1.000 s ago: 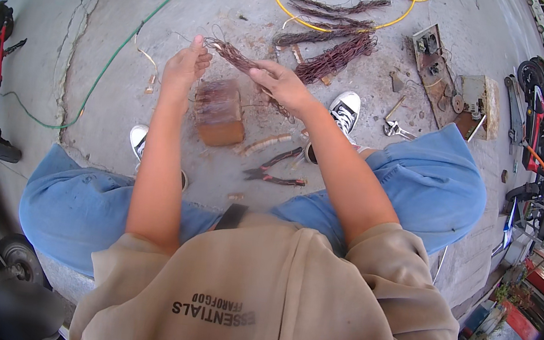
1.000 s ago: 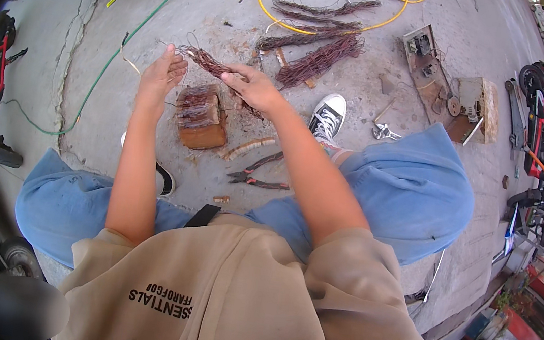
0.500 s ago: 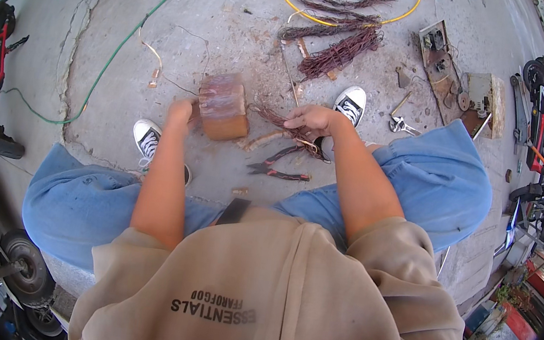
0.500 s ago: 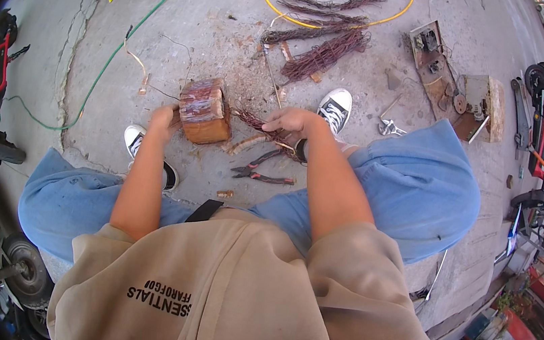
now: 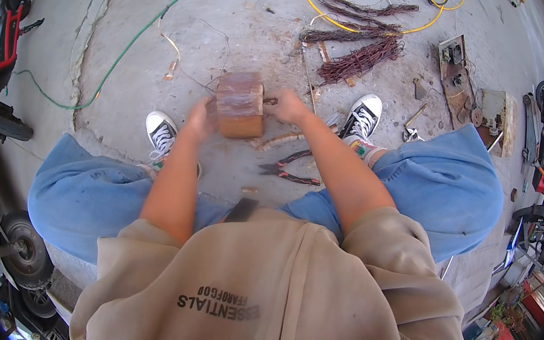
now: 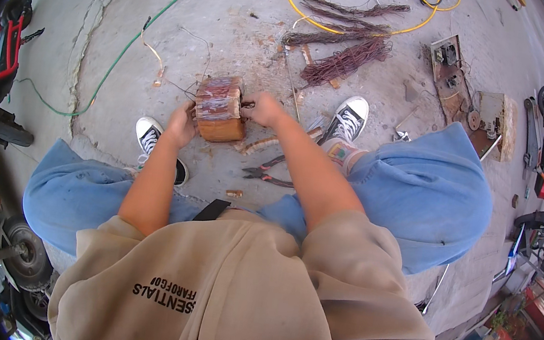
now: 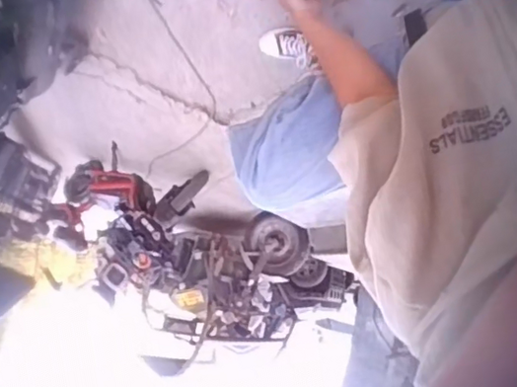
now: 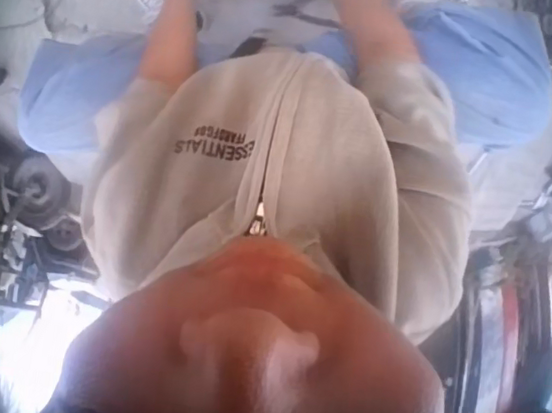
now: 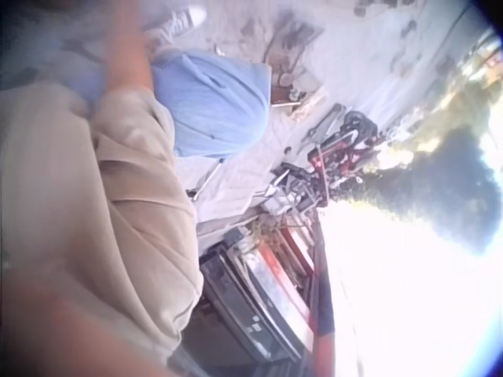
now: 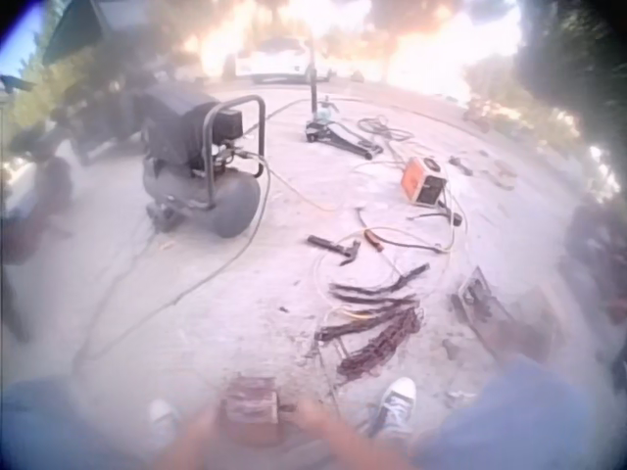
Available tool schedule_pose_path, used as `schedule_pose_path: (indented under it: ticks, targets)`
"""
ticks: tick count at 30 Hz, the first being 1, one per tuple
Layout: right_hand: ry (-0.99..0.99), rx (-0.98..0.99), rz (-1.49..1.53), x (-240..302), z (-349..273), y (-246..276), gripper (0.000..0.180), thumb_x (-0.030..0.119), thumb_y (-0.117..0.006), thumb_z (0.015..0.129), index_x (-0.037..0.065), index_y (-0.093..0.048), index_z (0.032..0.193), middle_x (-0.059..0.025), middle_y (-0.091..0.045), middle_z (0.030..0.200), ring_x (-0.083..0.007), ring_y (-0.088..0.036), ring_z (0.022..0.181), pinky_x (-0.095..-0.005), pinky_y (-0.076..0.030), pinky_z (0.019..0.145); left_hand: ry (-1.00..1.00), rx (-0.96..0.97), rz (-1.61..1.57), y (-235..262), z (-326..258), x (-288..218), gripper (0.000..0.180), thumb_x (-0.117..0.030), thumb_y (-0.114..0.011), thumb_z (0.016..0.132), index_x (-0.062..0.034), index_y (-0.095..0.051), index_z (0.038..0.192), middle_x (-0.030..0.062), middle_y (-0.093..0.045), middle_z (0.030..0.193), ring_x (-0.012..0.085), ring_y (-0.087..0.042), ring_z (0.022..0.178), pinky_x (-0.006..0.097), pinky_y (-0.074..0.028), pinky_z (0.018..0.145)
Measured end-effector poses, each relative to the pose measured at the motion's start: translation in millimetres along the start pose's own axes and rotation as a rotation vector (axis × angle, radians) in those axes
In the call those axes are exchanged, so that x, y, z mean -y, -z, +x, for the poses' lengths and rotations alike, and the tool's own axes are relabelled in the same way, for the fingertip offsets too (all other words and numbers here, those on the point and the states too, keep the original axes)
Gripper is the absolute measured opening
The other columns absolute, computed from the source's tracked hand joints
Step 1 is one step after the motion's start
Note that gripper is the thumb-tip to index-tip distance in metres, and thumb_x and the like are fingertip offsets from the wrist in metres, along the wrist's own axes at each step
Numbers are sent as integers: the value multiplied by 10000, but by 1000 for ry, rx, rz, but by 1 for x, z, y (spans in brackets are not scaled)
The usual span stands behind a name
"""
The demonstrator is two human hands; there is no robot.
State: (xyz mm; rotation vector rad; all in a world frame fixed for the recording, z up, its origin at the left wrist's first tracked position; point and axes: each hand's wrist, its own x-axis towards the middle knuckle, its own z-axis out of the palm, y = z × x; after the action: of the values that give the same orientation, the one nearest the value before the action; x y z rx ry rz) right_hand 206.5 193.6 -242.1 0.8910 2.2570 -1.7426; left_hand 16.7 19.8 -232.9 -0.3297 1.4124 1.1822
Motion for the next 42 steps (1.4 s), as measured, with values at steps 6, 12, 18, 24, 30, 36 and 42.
schedule_pose_path:
  ticks: [6, 12, 18, 24, 30, 36, 42]
  targets:
    - [-74, -13, 247, -5, 14, 11, 365, 14, -696, 756, -7, -568, 1097, -116, -668, 991, -186, -645, 896, -323, -525, 771, -118, 111, 68, 1, -17, 6, 307, -188, -442, 1001, -79, -501, 1282, 78, -575, 1239, 206, -555, 1116, 367, -462, 928]
    - [-66, -206, 289, -5, 18, -13, 334, 23, -687, 721, -19, -535, 1016, -136, -624, 951, -222, -614, 923, -366, -502, 816, -222, 95, -141, 0, -16, 7, 207, -148, -548, 975, -46, -561, 1154, 43, -617, 1099, 132, -586, 976, 285, -505, 830]
    - [64, -292, 264, 38, 30, 34, 475, 46, -655, 740, -20, -539, 1196, -136, -626, 1071, -238, -612, 977, -345, -501, 863, -485, -328, 223, 35, -7, -36, 218, -121, -640, 907, 9, -583, 1073, 66, -656, 815, 129, -643, 696, 261, -511, 598]
    - [401, -157, 30, 141, 5, 43, 767, 222, -821, 683, 10, -497, 1344, -157, -625, 1207, -246, -582, 1141, -329, -441, 988, -940, -754, 795, -13, -120, -115, 315, -176, -709, 844, 26, -600, 1060, 96, -675, 776, 150, -660, 672, 281, -507, 620]
    - [337, -129, 653, 165, -4, -5, 468, 229, -821, 755, 13, -593, 1101, -79, -651, 966, -179, -610, 910, -323, -487, 849, -1152, -115, 731, -106, -192, -124, 338, -158, -657, 908, 48, -573, 1162, 88, -677, 930, 146, -638, 740, 263, -514, 655]
    - [29, -764, 1129, 107, -16, 66, 307, 306, -637, 922, 85, -501, 757, -8, -418, 549, -139, -395, 412, -343, -398, 407, -845, -186, 322, -76, -143, -117, 388, -252, -614, 935, 28, -549, 1195, 119, -654, 1096, 165, -625, 901, 279, -519, 790]
    - [-370, -1016, 771, 18, -8, 41, 453, 479, -569, 927, 31, -584, 861, -88, -551, 649, -232, -526, 506, -391, -455, 511, -313, -139, 173, 4, -29, -29, 258, -172, -552, 950, 3, -579, 1137, 102, -662, 1029, 169, -622, 923, 296, -512, 834]
